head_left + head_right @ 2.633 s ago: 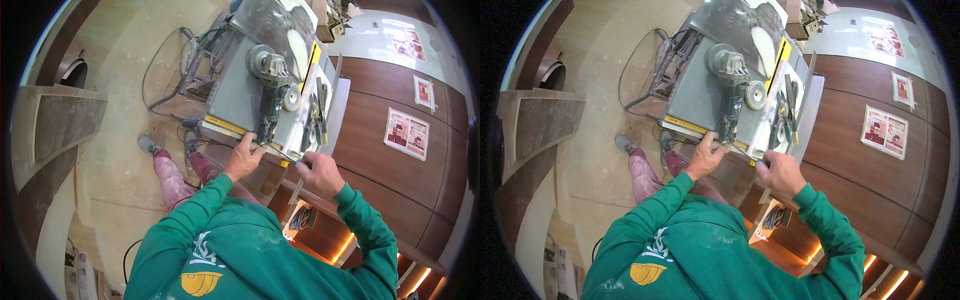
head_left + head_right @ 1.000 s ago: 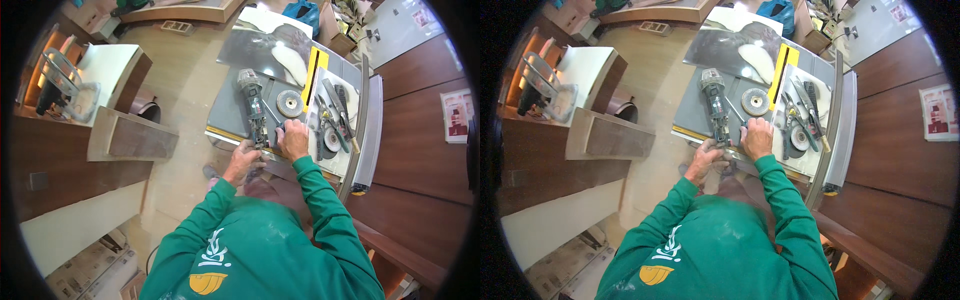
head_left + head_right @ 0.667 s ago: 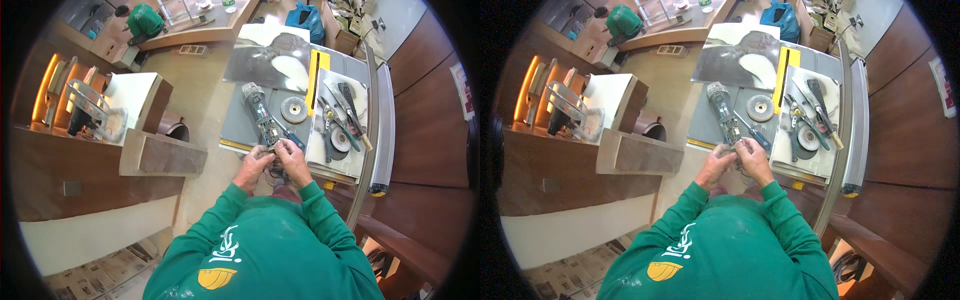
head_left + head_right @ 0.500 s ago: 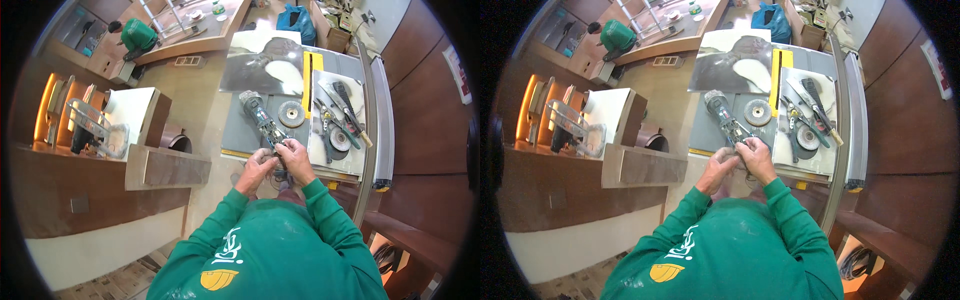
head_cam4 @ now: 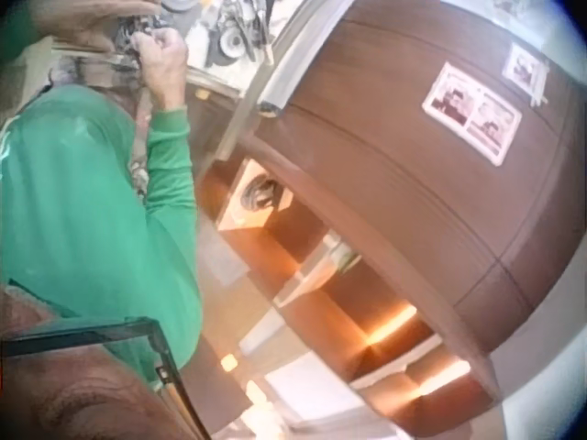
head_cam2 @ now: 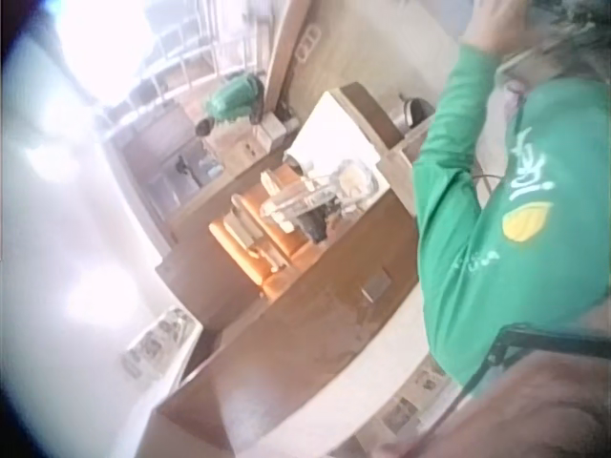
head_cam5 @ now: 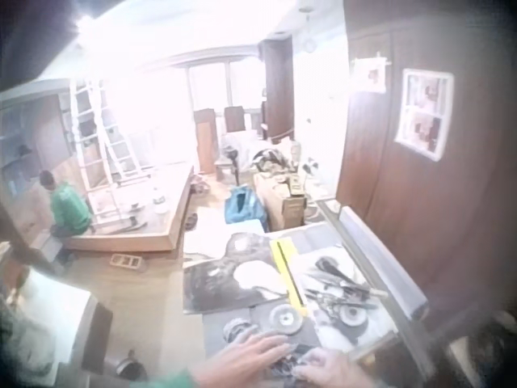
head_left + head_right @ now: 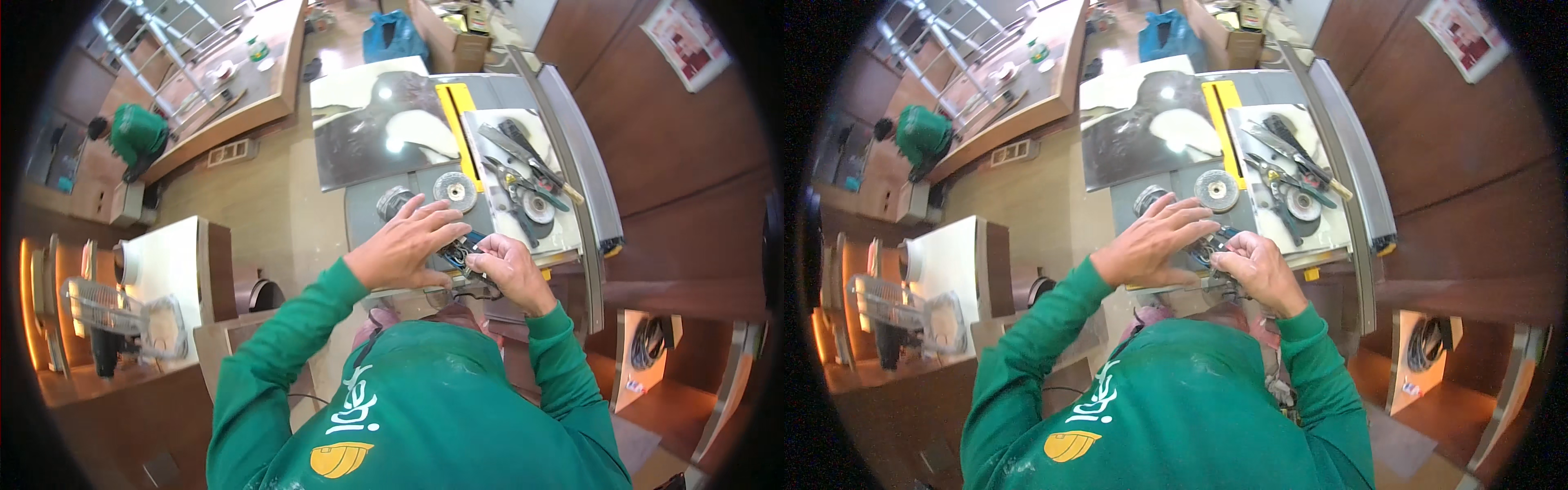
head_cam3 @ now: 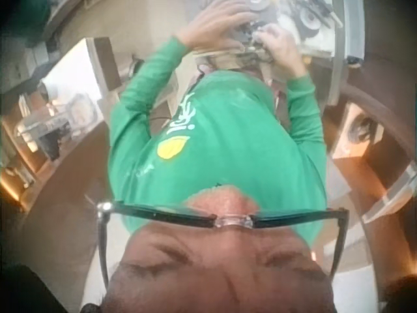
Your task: The person disassembles a handheld power tool, removes the battery, and uses a screwdriver to loosen and remove screws from the housing. They then manipulate internal components and wires while the tool rests on a workbench.
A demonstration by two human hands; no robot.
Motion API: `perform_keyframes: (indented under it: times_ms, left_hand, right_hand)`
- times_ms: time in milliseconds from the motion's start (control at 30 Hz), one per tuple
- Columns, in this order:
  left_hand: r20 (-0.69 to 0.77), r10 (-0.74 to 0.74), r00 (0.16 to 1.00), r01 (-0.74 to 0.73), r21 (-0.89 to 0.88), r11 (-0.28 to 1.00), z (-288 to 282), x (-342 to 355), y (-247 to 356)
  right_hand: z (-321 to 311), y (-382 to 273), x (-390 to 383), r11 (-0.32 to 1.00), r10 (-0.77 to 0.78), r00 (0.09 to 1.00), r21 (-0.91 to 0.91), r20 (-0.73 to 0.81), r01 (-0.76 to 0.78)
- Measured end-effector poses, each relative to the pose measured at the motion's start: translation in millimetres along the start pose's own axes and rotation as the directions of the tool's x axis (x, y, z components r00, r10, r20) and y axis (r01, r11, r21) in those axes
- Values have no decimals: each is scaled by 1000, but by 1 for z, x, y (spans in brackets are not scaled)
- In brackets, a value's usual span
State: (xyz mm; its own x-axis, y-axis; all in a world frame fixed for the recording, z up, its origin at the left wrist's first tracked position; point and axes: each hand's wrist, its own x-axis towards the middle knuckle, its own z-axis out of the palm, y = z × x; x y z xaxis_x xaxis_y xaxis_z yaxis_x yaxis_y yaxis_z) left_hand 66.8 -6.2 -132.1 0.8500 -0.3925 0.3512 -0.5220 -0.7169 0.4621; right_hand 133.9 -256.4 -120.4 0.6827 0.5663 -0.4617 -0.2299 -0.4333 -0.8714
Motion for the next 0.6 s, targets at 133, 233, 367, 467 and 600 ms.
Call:
perform_keyframes:
  times_ms: [133, 233, 367, 467, 600]
  left_hand:
    - [138, 74, 988, -40, -234, 972, 8, 18, -19]
    - [81, -12, 997, 33, -265, 964, 20, 14, 4]
    - [29, -247, 969, 244, -307, 920, 44, -4, 33]
    - [35, -338, 941, 329, -335, 883, 48, -10, 39]
    - [15, -372, 928, 354, -347, 869, 60, -16, 36]
  right_hand:
    - [-7, -22, -17, 993, -67, 998, -100, -22, 64]
    - [-23, -32, -29, 998, -57, 998, 23, 29, 56]
    - [-42, 1, -48, 987, -104, 994, 124, 26, 100]
    - [-36, 9, -54, 990, -132, 991, 55, -13, 133]
    - [-38, 4, -52, 970, -172, 985, -175, -5, 169]
